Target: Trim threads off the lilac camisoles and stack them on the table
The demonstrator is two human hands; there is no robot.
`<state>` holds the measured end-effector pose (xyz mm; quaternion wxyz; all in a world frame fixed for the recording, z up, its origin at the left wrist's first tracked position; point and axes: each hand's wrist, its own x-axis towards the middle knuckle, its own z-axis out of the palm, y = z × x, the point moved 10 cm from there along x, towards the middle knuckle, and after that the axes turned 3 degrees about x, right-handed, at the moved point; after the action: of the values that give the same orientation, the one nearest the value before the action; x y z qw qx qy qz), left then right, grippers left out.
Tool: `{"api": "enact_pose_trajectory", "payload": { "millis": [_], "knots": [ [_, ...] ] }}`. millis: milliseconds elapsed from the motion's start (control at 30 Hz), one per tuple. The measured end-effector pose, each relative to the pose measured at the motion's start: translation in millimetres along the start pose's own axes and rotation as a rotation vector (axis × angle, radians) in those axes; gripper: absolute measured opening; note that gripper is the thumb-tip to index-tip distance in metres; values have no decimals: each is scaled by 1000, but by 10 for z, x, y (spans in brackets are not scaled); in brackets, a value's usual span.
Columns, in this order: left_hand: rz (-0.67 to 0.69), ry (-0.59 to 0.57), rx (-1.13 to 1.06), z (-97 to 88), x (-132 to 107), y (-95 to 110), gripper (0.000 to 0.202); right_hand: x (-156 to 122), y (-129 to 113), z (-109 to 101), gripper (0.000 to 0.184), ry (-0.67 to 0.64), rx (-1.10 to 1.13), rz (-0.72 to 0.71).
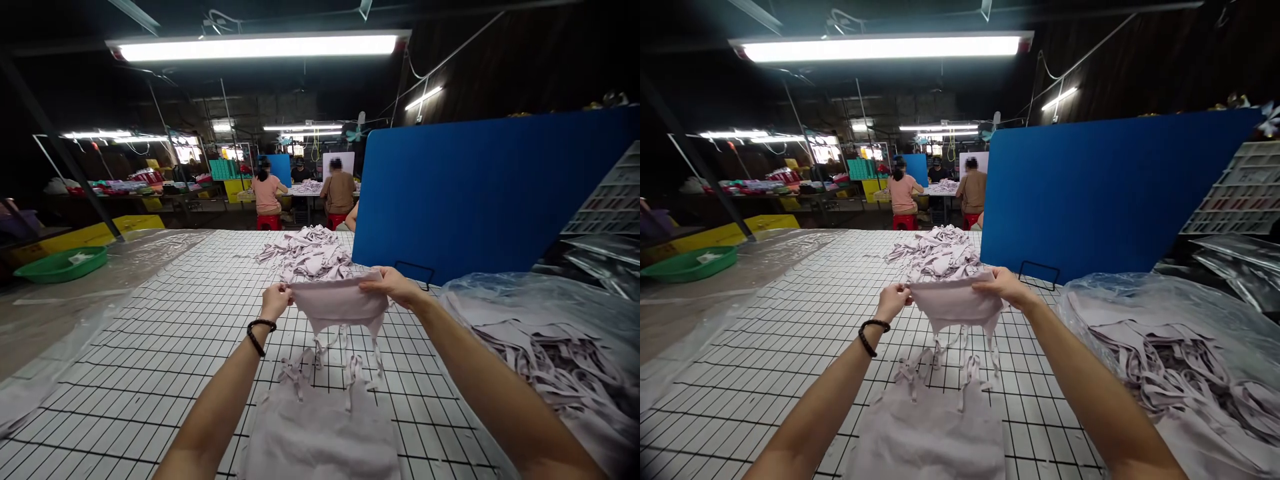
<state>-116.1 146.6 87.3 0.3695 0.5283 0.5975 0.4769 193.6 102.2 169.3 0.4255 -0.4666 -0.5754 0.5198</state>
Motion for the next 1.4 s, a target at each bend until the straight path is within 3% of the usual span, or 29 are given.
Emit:
{"api": "enact_pose_trajectory", "payload": {
  "millis": [67, 133, 200, 267, 300, 333, 367, 467, 533, 600, 700, 833, 1000, 1100, 1167, 1267, 1400],
  "knots": [
    [-19, 54, -133, 57, 79, 13, 10, -60, -212, 103, 39, 58, -70, -104],
    [-20, 82, -272, 151, 161, 92, 10, -202, -431, 337, 36, 54, -135, -199],
    [-11, 79, -395, 280, 228, 230, 14, -388, -589, 760, 34, -119, -204, -250],
    [-3, 42, -487, 432, 245, 403, 22, -589, -670, 1207, 34, -392, -273, -278],
    [-1, 13, -522, 509, 224, 495, 26, -642, -706, 1317, 33, -462, -290, -293],
    [2, -22, -548, 584, 180, 588, 30, -628, -746, 1322, 34, -450, -296, -311],
    [6, -63, -567, 655, 114, 681, 33, -549, -793, 1221, 36, -354, -294, -329],
    [37, -266, -636, 883, -181, 978, 41, -226, -832, 664, 53, 64, -261, -322],
    [61, -462, -704, 1041, -411, 1182, 44, -42, -724, 577, 59, 47, -216, -239],
    [65, -599, -762, 1134, -585, 1327, 45, 53, -636, 684, 55, -103, -170, -170],
    [47, -628, -863, 1142, -693, 1384, 45, 81, -642, 705, 42, -111, -246, -153],
    [36, -678, -836, 1203, -902, 1154, 53, 101, -665, 574, 34, -18, -413, -92],
    [-32, -836, -377, 1374, -1257, 417, 47, 88, -850, 371, 36, 48, -210, -67],
    [-91, -794, -296, 1259, -1175, 124, 42, 76, -1021, 144, 37, 148, -118, -81],
    [-93, -702, -301, 1068, -982, 93, 42, 90, -1091, -29, 38, 212, -73, -80],
    [-59, -520, -366, 663, -604, 253, 44, 140, -1120, -283, 42, 284, 12, -77],
    [84, -344, -407, 155, -159, 728, 43, 211, -1095, -536, 42, 297, 115, -114]
  ]
}}
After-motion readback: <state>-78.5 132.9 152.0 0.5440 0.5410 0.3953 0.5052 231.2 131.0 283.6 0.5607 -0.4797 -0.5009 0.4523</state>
